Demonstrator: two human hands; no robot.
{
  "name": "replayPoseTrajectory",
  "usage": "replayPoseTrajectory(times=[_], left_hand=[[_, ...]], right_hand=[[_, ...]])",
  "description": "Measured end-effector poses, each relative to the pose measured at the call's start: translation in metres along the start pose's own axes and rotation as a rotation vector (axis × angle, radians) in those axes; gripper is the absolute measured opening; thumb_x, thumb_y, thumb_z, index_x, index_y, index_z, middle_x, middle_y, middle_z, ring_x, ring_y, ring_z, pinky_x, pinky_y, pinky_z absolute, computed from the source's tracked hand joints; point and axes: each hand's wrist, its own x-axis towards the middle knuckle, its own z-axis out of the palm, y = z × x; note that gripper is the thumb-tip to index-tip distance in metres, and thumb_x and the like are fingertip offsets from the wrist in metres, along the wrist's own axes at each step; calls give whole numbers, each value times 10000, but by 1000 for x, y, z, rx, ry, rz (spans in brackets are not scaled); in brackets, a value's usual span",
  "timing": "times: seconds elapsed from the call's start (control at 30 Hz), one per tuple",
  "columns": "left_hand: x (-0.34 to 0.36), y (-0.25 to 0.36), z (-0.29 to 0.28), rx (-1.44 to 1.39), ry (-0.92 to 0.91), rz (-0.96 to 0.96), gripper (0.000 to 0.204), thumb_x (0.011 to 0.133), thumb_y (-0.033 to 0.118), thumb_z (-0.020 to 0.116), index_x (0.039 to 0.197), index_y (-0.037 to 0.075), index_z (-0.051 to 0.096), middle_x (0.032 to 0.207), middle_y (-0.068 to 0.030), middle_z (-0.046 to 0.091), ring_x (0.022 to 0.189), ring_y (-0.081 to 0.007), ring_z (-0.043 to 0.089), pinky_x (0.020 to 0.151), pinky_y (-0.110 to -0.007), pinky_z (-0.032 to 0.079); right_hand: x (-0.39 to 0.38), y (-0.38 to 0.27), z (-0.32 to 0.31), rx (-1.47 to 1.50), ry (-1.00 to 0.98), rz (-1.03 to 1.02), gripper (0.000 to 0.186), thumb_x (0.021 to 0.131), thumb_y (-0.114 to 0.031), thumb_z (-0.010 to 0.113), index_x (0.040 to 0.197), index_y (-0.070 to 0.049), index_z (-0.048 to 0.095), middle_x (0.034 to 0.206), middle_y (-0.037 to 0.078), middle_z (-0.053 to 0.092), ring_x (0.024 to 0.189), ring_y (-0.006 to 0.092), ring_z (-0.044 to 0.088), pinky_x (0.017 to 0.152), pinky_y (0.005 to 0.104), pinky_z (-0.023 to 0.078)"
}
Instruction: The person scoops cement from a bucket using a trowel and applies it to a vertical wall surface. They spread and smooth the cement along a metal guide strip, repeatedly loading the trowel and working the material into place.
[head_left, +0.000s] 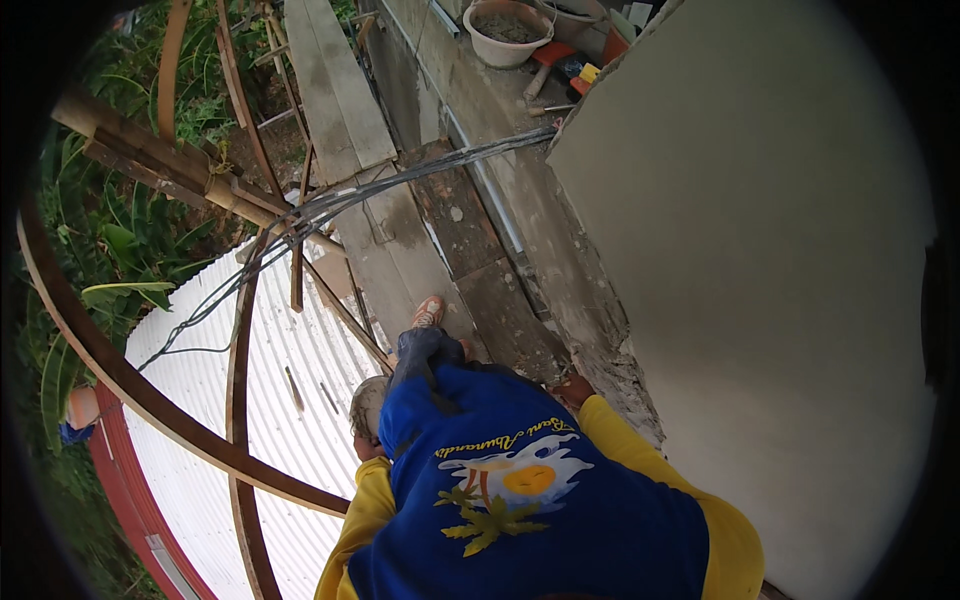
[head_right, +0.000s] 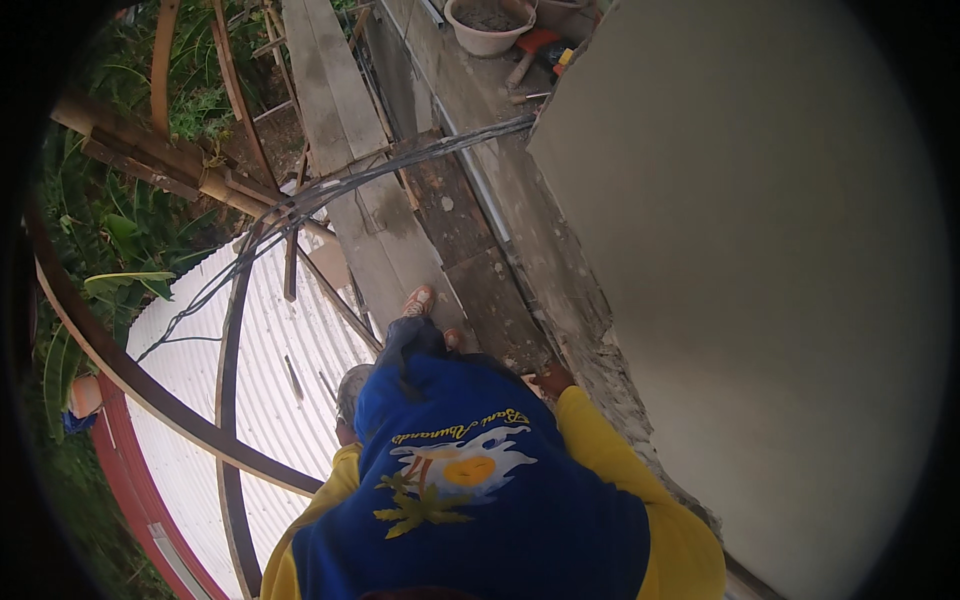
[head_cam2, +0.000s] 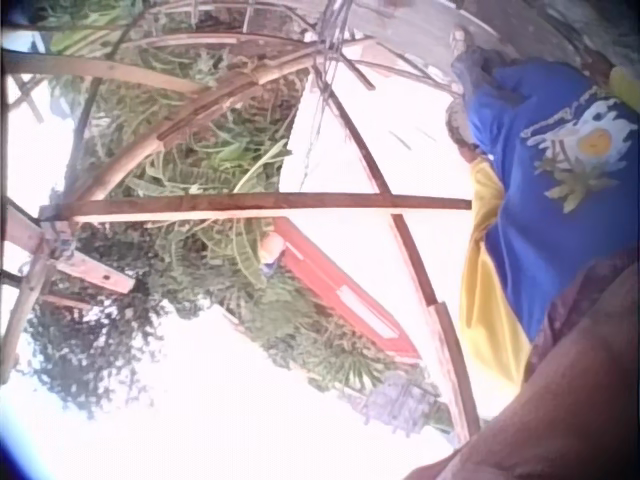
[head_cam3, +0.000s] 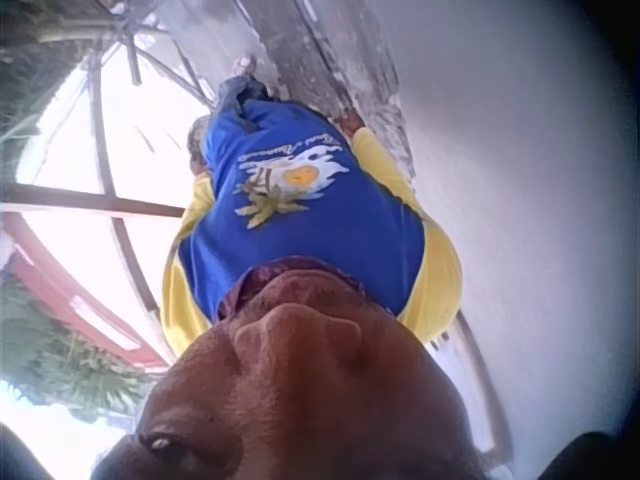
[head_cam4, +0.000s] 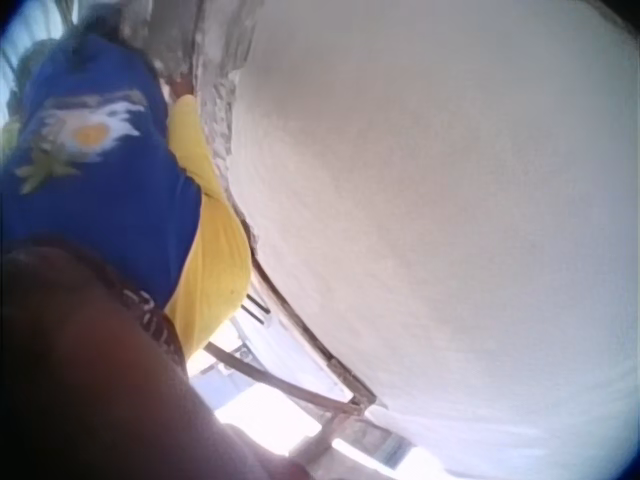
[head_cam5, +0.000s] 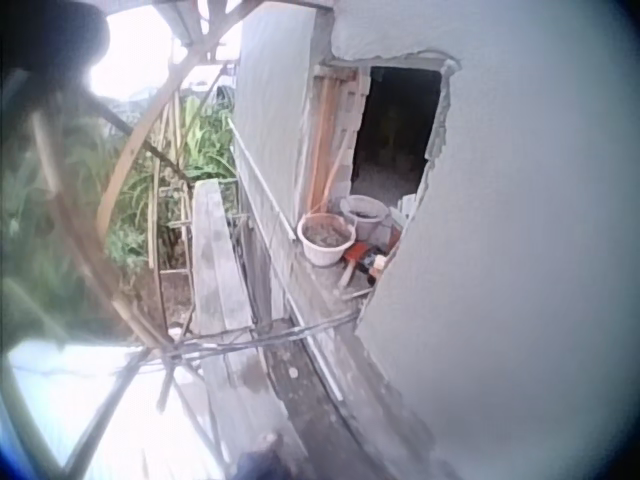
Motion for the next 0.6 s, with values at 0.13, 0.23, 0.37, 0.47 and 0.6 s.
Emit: replayPoseTrajectory(times=[0.13, 0.23, 0.37, 0.47, 0.6], left_hand=[[-2, -1, 8, 31, -44, -27, 263, 1112, 421, 500, 958, 224, 579, 700, 25, 370, 569, -128, 357, 488, -305, 372], [21, 11, -25, 156, -105, 105, 449, 1145, 409, 414, 1365, 34, 527, 1078, -167, 638, 927, -325, 638, 771, -481, 541], [0, 1, 7, -26, -47, -74, 312, 1060, 469, 488, 926, 192, 540, 701, -13, 447, 587, -186, 429, 513, -383, 430], [0, 4, 3, -26, -49, -65, 280, 1040, 436, 505, 937, 177, 535, 710, -26, 460, 597, -195, 446, 517, -389, 440], [3, 9, -8, -33, -44, -46, 242, 1013, 392, 528, 952, 157, 528, 721, -44, 477, 610, -206, 469, 523, -398, 454]], right_hand=[[-3, 12, 3, 44, 54, 56, 793, 862, -222, 876, 1475, 118, 506, 844, 142, 723, 607, 203, 652, 555, 370, 521], [-14, -16, 11, -7, 31, 78, 760, 853, -223, 871, 1439, 121, 532, 880, 145, 734, 643, 207, 669, 584, 380, 537], [-8, 9, 5, 32, 24, 44, 780, 851, -242, 877, 1436, 131, 523, 889, 146, 742, 662, 202, 681, 600, 374, 550], [-4, 4, 3, -10, 10, 54, 801, 856, -254, 882, 1451, 133, 512, 895, 152, 748, 673, 203, 690, 599, 374, 556], [-6, -21, 4, -67, 1, 36, 883, 871, -243, 876, 1537, 140, 438, 875, 154, 744, 659, 206, 693, 589, 376, 559]])
